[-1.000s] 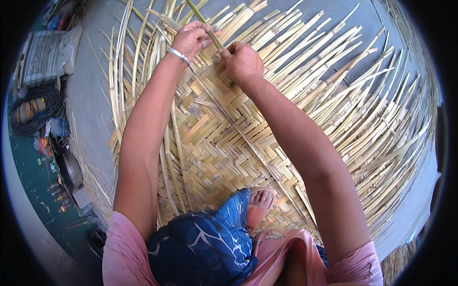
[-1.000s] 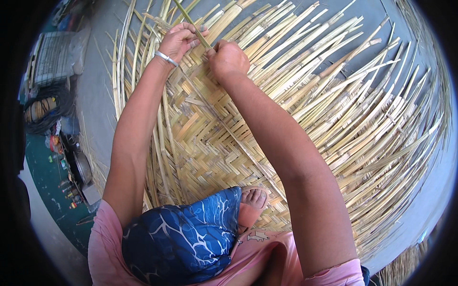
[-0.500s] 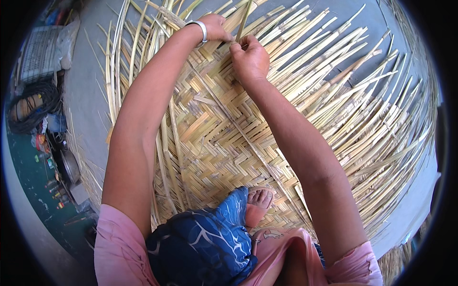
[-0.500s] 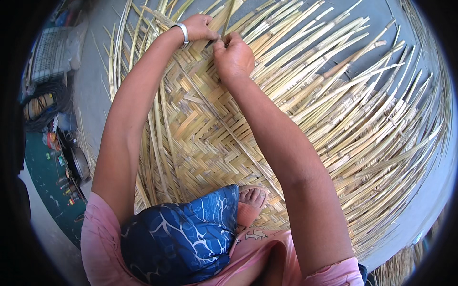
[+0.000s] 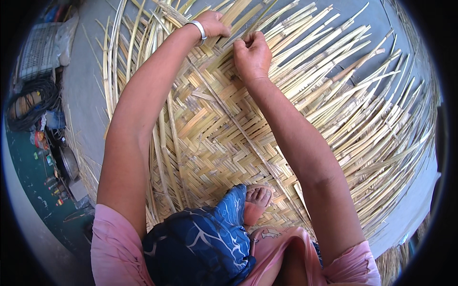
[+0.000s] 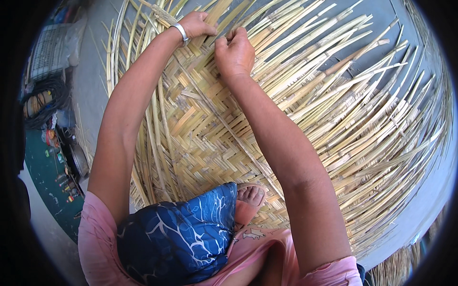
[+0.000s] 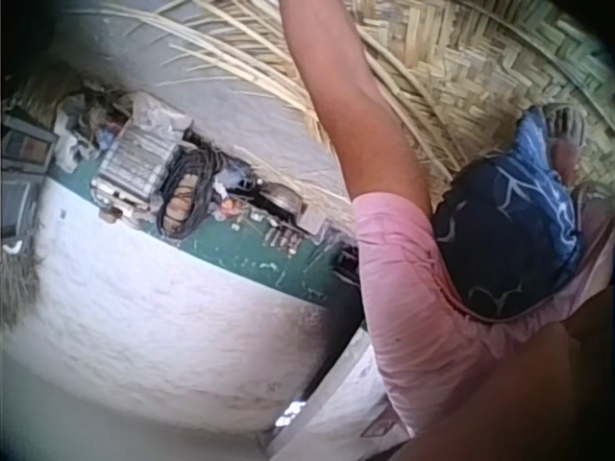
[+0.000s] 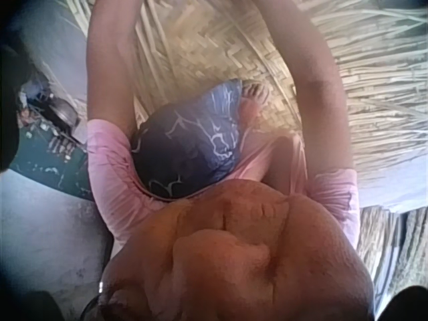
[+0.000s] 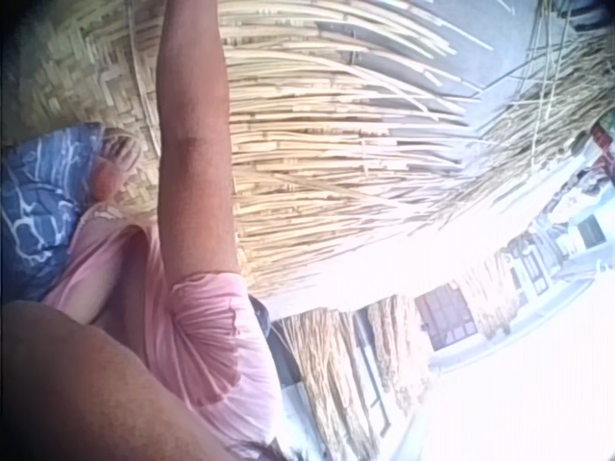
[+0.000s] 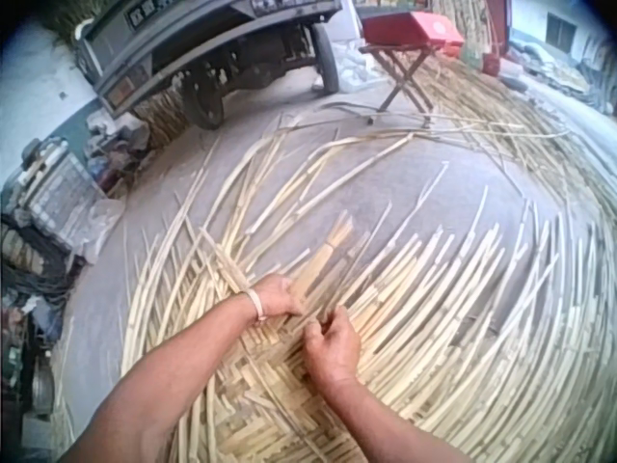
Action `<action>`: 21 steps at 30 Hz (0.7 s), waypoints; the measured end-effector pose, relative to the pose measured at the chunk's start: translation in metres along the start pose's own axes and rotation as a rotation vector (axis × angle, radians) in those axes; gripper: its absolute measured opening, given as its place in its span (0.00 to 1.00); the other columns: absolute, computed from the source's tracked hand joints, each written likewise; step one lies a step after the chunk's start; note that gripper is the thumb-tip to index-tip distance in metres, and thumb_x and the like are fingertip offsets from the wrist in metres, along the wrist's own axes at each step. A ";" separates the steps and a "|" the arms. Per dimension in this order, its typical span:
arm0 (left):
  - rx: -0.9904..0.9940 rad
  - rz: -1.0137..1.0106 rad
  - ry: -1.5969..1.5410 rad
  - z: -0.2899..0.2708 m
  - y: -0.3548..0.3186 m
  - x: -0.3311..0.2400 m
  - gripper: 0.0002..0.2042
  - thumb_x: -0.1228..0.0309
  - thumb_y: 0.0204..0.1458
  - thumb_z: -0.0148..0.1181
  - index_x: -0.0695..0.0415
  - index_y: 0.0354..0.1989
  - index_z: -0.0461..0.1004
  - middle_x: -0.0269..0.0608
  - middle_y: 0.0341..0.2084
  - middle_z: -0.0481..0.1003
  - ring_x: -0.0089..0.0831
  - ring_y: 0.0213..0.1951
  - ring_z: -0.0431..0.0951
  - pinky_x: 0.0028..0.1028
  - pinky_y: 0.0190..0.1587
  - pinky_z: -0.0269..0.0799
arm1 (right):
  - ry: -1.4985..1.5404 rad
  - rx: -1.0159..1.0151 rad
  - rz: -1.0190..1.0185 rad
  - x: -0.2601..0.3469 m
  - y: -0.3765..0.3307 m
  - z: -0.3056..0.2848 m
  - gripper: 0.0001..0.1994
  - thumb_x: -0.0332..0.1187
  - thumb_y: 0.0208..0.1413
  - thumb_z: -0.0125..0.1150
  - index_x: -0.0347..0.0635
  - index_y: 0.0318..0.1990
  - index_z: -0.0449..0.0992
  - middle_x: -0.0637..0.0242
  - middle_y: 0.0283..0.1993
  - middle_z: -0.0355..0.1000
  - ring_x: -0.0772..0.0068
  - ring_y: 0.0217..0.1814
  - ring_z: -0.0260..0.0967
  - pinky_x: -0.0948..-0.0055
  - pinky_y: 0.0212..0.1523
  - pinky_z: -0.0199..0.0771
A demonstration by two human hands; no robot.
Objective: The person weaves a large circular basket using dried palm leaves. They interlace the leaves by hand, working around the circumference to build up the structure.
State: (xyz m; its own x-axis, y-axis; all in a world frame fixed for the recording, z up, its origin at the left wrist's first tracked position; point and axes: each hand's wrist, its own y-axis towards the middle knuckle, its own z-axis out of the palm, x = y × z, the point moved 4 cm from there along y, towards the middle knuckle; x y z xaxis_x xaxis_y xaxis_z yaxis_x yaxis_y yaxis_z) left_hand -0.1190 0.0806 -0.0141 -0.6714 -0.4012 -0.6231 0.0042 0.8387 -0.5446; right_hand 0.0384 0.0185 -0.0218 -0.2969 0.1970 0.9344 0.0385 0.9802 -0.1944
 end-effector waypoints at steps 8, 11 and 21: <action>0.213 0.088 -0.407 -0.011 -0.013 0.015 0.19 0.69 0.42 0.69 0.56 0.45 0.74 0.32 0.34 0.76 0.22 0.36 0.76 0.24 0.43 0.71 | -0.202 0.209 -0.030 0.006 0.000 0.005 0.10 0.38 0.52 0.57 0.48 0.40 0.74 0.59 0.33 0.76 0.53 0.39 0.73 0.59 0.42 0.72; 0.192 0.121 -0.479 -0.013 -0.010 0.021 0.20 0.67 0.42 0.70 0.56 0.45 0.76 0.32 0.35 0.77 0.22 0.37 0.75 0.25 0.42 0.71 | -0.256 0.245 -0.074 0.006 -0.002 0.004 0.11 0.38 0.53 0.56 0.51 0.43 0.76 0.60 0.35 0.76 0.54 0.41 0.73 0.60 0.44 0.72; -0.131 0.166 -0.649 -0.025 -0.010 0.038 0.12 0.73 0.51 0.61 0.57 0.44 0.76 0.24 0.28 0.74 0.11 0.24 0.64 0.15 0.27 0.60 | -0.285 0.112 -0.101 0.000 -0.001 0.010 0.09 0.39 0.54 0.57 0.50 0.40 0.77 0.60 0.40 0.76 0.55 0.42 0.73 0.62 0.43 0.72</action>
State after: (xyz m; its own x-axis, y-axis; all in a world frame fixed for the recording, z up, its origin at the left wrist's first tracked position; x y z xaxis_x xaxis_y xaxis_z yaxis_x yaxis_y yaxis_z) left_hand -0.1629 0.0661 -0.0184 -0.0890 -0.3688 -0.9253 -0.0489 0.9294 -0.3657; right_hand 0.0290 0.0176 -0.0251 -0.5501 0.0693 0.8322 -0.1055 0.9828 -0.1516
